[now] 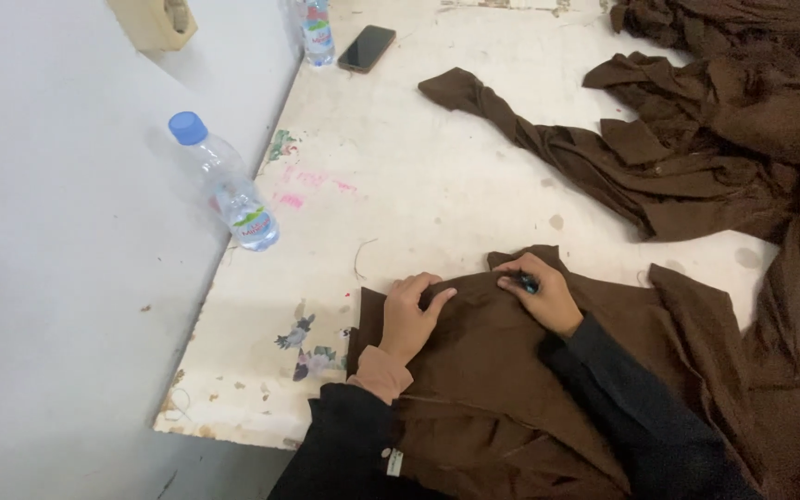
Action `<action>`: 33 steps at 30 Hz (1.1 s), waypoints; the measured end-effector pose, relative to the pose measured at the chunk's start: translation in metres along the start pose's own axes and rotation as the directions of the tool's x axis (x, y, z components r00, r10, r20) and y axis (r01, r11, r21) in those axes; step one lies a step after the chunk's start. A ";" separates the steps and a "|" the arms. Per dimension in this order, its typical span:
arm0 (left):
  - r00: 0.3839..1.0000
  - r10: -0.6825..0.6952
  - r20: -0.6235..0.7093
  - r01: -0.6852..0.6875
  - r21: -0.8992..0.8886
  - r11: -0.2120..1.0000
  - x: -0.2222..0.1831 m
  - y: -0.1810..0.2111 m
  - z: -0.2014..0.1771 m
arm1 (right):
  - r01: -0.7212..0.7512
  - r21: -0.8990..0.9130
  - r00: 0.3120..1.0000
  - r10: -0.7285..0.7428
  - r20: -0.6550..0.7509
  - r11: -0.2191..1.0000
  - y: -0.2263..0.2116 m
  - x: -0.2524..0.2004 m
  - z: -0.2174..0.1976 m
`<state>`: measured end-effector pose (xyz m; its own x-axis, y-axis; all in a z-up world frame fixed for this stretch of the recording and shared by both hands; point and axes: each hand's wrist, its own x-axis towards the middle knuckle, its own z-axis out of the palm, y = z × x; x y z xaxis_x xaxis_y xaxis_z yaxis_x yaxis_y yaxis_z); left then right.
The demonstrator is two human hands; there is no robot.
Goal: Trimming excess threads from brown fabric garments using manual thread snips.
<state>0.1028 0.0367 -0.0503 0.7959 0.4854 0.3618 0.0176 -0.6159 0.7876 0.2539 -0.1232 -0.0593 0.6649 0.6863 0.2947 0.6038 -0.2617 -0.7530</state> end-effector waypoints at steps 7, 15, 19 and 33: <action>0.995 0.100 0.030 -0.102 0.059 0.993 -0.001 -0.003 -0.006 | -0.056 0.290 0.996 0.073 -0.049 0.955 0.011 -0.002 -0.044; 0.968 0.019 0.250 -0.005 -0.057 0.998 -0.001 0.026 0.004 | -0.111 0.224 0.981 0.143 -0.134 0.968 0.039 -0.028 -0.083; 0.901 -0.102 0.423 0.239 -0.287 0.927 -0.006 0.052 0.019 | -0.157 0.156 0.969 0.183 -0.168 0.975 0.059 -0.044 -0.100; 0.887 0.044 0.460 0.285 -0.619 0.731 -0.005 0.095 0.038 | -0.131 0.290 0.954 0.200 -0.223 0.948 0.052 -0.053 -0.123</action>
<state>0.1241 -0.0481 0.0040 0.9850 0.1180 0.1260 -0.1350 0.0725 0.9882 0.3043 -0.2567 -0.0419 0.8533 0.4509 0.2618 0.3577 -0.1410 -0.9231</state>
